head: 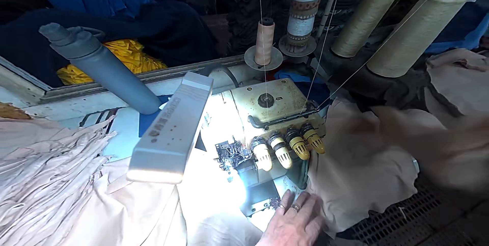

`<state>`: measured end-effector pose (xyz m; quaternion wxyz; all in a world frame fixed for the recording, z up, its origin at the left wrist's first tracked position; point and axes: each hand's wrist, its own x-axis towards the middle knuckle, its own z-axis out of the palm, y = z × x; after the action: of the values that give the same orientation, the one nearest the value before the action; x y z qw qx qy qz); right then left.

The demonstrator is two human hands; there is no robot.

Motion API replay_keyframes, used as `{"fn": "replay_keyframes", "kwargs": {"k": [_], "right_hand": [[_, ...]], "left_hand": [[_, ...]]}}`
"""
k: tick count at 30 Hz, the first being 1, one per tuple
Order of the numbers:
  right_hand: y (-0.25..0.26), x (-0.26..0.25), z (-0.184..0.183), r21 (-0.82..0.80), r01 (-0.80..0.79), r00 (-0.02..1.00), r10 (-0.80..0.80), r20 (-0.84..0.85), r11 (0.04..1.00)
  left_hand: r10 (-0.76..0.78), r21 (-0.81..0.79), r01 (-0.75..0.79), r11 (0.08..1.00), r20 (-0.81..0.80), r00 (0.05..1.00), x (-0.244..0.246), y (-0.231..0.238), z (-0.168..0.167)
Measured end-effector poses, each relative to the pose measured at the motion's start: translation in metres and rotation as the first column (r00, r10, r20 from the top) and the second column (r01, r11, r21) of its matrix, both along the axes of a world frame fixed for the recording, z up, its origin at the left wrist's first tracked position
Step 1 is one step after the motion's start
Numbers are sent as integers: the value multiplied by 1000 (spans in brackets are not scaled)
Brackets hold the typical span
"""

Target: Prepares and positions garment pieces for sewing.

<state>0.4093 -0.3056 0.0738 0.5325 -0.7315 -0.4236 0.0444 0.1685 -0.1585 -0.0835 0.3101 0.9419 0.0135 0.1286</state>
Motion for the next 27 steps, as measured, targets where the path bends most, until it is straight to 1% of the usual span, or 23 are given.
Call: {"fn": "replay_keyframes", "kwargs": {"k": [1, 2, 3, 4, 5, 6, 7, 9, 12, 13, 15, 18, 19, 20, 21, 23, 24, 25, 27], "right_hand": [[2, -15, -2, -54, -147, 987, 150, 52, 988], [8, -33, -3, -123, -309, 946, 318, 63, 943], [16, -52, -4, -147, -471, 878, 479, 19, 870], [24, -69, -6, -129, -604, 796, 603, -48, 786], [33, -84, -10, -87, -704, 710, 694, -115, 705], [41, -96, -14, -35, -771, 632, 757, -167, 636], [48, -106, -17, 14, -808, 575, 794, -199, 589], [60, -121, -20, 89, -846, 495, 837, -234, 526], [75, -138, -20, 169, -851, 451, 857, -249, 497], [81, -142, -21, 202, -847, 439, 862, -256, 491], [90, -149, -23, 253, -833, 432, 864, -258, 492], [98, -160, -23, 287, -807, 477, 856, -198, 516], [100, -163, -22, 292, -804, 491, 855, -166, 518], [101, -166, -20, 285, -805, 509, 853, -119, 520], [101, -170, -18, 259, -806, 538, 841, -55, 532], [103, -179, -14, 172, -798, 595, 801, 69, 578], [104, -184, -10, 139, -789, 613, 781, 118, 599], [105, -190, -6, 118, -781, 624, 766, 157, 613], [107, -201, 0, 94, -779, 623, 751, 218, 619]], "left_hand": [[61, -105, -54, 993, 62, 996, -6, 2, 14], [113, -220, -88, 972, 106, 988, -12, 4, 30], [147, -332, -99, 938, 123, 981, -21, 8, 47], [159, -427, -89, 900, 130, 979, -31, 12, 63], [149, -510, -60, 858, 136, 979, -42, 14, 76], [141, -582, -26, 813, 153, 978, -53, 15, 85], [147, -637, -1, 771, 176, 973, -65, 15, 92], [193, -723, 17, 690, 206, 959, -85, 12, 99], [350, -817, -66, 573, 171, 921, -107, 3, 111], [389, -830, -89, 551, 161, 907, -112, 1, 115], [476, -832, -134, 539, 170, 863, -119, -2, 126], [621, -852, -190, 487, 185, 761, -125, -5, 140], [661, -836, -225, 501, 201, 723, -127, -4, 143], [693, -784, -287, 550, 236, 681, -129, -3, 146], [702, -694, -360, 624, 294, 649, -130, -2, 147], [655, -451, -480, 753, 435, 618, -134, 1, 149], [621, -341, -521, 783, 485, 615, -135, 1, 151], [597, -264, -549, 793, 517, 613, -136, 1, 154], [576, -189, -578, 794, 539, 615, -141, 0, 161]]}}
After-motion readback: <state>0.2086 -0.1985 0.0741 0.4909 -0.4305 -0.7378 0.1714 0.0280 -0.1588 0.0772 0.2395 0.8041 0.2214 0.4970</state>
